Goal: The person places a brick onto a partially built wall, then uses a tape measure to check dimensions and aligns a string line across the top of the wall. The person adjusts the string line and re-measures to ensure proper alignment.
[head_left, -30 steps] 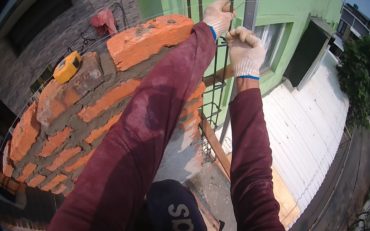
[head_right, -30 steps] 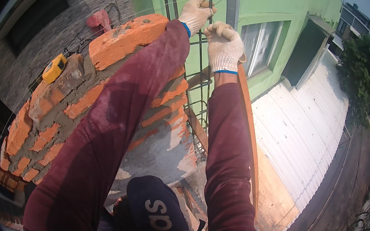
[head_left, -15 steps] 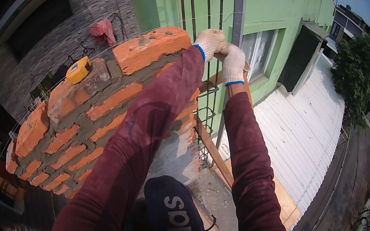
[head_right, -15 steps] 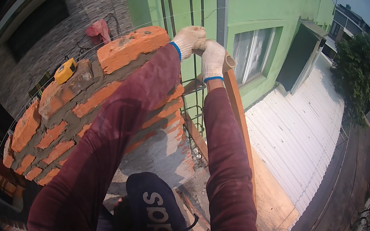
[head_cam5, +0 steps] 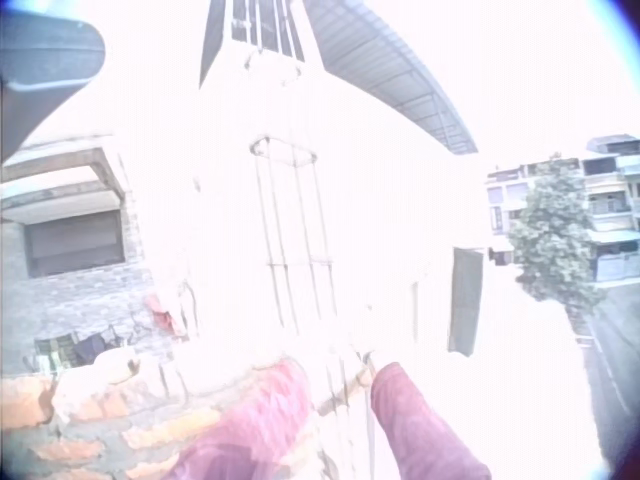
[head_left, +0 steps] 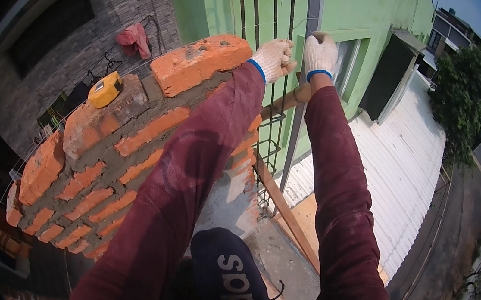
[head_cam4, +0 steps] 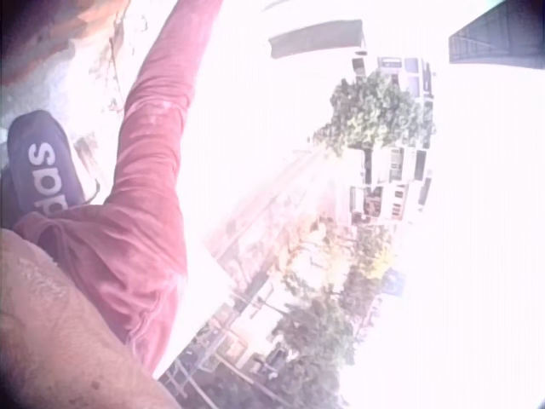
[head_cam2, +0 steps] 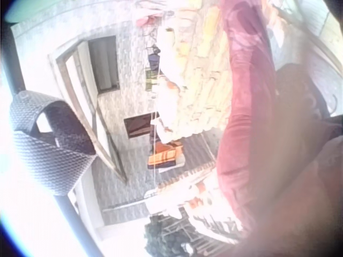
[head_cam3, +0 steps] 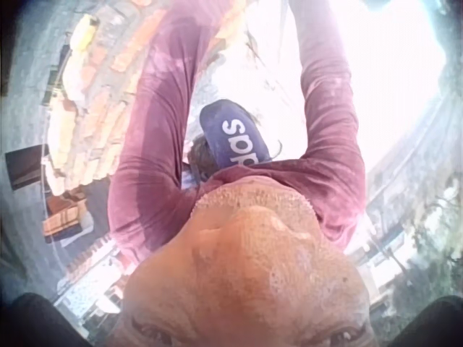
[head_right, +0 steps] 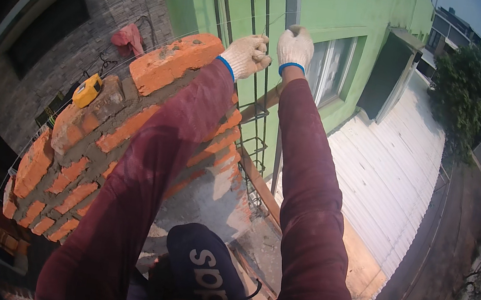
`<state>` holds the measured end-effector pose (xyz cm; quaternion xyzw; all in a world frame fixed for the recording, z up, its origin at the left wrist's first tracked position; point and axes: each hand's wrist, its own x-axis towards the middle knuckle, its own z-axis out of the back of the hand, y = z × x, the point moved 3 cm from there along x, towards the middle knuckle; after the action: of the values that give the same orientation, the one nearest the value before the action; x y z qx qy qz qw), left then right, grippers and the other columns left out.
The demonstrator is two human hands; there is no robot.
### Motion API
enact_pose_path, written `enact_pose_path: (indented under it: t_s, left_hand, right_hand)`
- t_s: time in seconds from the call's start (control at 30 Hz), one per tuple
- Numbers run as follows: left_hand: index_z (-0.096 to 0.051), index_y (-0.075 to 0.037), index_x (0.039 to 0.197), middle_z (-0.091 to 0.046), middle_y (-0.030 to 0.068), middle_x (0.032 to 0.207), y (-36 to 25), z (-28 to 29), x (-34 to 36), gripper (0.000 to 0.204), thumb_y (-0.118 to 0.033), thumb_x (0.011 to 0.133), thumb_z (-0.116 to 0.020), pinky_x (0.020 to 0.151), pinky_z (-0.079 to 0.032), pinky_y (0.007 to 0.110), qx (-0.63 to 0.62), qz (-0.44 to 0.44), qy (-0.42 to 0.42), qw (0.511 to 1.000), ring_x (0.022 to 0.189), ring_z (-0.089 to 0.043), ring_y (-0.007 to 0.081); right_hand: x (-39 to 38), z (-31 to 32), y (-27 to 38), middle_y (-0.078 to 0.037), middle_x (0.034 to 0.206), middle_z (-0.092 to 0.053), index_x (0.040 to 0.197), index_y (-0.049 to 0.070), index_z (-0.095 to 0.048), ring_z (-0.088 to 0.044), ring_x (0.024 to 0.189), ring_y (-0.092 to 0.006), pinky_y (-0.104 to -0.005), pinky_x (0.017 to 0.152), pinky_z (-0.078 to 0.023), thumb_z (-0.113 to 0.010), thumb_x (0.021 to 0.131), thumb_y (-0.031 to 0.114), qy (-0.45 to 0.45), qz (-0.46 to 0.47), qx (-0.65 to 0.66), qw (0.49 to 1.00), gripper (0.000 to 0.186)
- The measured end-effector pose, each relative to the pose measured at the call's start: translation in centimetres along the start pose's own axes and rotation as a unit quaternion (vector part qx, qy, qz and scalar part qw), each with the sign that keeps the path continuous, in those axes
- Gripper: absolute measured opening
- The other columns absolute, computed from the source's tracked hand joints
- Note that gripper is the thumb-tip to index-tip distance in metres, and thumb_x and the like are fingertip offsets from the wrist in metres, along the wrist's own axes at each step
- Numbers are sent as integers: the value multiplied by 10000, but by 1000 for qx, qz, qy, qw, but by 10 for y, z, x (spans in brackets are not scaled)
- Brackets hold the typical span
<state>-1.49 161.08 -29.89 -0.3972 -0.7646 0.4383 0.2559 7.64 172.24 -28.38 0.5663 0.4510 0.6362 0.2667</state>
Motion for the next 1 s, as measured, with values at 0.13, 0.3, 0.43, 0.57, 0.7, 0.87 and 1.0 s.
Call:
enact_pose_path:
  t_s: [0.13, 0.3, 0.43, 0.57, 0.7, 0.87, 1.0]
  left_hand:
    - [-553, -68, 1266, -557, -12, 822, 14, 18, 19, 236, -94, 1032, -533, 861, -566, 389, -28, -13, 98, 995, 602, -510, 108]
    - [-536, -64, 1220, -581, 3, 901, -9, 98, 64, 220, -71, 1002, -555, 769, -587, 388, 377, -397, 270, 792, 698, -572, 127]
    - [-600, -42, 1157, -644, 71, 956, 29, 13, 36, 200, -125, 979, -566, 730, -579, 392, 848, -254, 107, 453, 778, -644, 217]
    - [-659, -42, 1159, -702, 138, 1027, -20, -26, -80, 273, -210, 950, -603, 769, -566, 424, 850, -263, 102, 444, 897, -706, 311]
    - [-671, -122, 1216, -686, 106, 1014, -79, -53, -183, 372, -246, 871, -730, 842, -536, 455, 804, -460, -45, 375, 987, -671, 306]
    - [-677, -148, 1215, -714, 119, 1025, -135, -13, -186, 292, -304, 975, -623, 770, -569, 451, 869, -348, -136, 324, 932, -703, 333]
    - [-705, -143, 1133, -738, 122, 982, -151, -18, -178, 250, -307, 1007, -565, 772, -581, 445, 878, -324, -119, 331, 896, -720, 333]
  right_hand:
    - [33, 7, 24, -210, 1176, -690, 1201, 118, -710, -654, 1126, -371, -447, 966, -526, -666, 869, 227, -93, 216, -208, 950, 352]
    - [53, -33, 53, -145, 1067, -744, 1093, 165, -773, -702, 1004, -346, -448, 899, -553, -665, 913, 308, 97, 278, -283, 913, 254]
    - [90, 15, 11, -147, 1048, -753, 1083, 157, -782, -708, 993, -346, -443, 896, -552, -661, 933, 375, 78, 247, -322, 911, 291]
    - [89, 12, 13, -148, 1052, -754, 1079, 146, -782, -705, 1008, -351, -436, 910, -548, -660, 932, 371, 67, 249, -314, 914, 295]
    - [97, 21, 19, -151, 1072, -753, 1072, 133, -785, -702, 1026, -350, -430, 922, -546, -659, 932, 357, 52, 216, -307, 925, 292]
    - [123, 35, 6, -153, 1024, -763, 1079, 99, -783, -719, 1000, -327, -406, 899, -556, -670, 922, 351, 50, 138, -197, 969, 317]
    - [127, 20, 14, -143, 943, -759, 1107, 33, -765, -723, 863, -260, -348, 794, -579, -673, 924, 304, 56, 54, -53, 996, 339]
